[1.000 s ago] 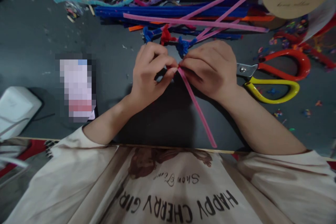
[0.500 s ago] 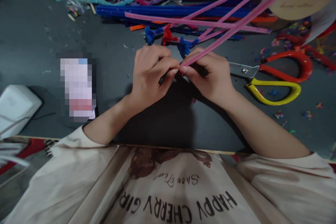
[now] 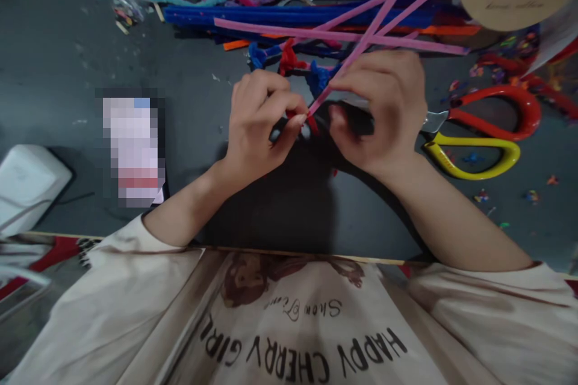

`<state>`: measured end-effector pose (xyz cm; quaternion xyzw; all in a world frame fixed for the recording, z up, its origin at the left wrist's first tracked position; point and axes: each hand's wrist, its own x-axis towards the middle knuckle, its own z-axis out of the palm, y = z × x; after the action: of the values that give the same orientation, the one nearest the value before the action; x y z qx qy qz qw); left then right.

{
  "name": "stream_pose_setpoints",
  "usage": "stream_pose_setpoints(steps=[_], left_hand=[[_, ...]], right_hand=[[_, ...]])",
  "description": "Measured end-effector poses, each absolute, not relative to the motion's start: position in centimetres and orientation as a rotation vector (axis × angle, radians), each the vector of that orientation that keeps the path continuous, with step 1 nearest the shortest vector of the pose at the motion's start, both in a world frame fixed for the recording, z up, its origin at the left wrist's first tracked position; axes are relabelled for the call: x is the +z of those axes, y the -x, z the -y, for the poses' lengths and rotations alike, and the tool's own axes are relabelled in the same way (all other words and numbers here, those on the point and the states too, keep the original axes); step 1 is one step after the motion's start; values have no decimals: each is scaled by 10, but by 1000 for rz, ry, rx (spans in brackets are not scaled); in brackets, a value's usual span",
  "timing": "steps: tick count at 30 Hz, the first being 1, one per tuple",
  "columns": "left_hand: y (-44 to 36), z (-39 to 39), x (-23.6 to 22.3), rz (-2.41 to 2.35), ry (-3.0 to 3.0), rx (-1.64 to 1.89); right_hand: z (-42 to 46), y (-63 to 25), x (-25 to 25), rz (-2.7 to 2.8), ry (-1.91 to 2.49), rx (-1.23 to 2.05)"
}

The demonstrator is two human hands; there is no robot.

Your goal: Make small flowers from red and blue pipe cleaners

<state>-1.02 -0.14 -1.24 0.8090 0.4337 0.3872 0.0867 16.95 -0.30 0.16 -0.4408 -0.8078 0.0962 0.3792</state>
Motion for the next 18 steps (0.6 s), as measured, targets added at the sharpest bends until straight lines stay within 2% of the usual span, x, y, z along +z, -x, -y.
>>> stream_pose_setpoints(steps=[4, 7, 10, 13, 18], left_hand=[[10, 1, -12, -1239, -2387, 1221], [10, 0, -13, -1157, -2439, 1373], [10, -1, -13, -1165, -2482, 1370], [10, -1, -13, -1200, -2573, 1255], [9, 0, -12, -1129, -2477, 1400]], right_hand=[[0, -174, 1, 2296, 950, 59], [-1, -174, 1, 2295, 900, -83], [0, -174, 1, 2255, 883, -222], [1, -176, 0, 2274, 902, -189], [3, -173, 1, 2236, 996, 116]])
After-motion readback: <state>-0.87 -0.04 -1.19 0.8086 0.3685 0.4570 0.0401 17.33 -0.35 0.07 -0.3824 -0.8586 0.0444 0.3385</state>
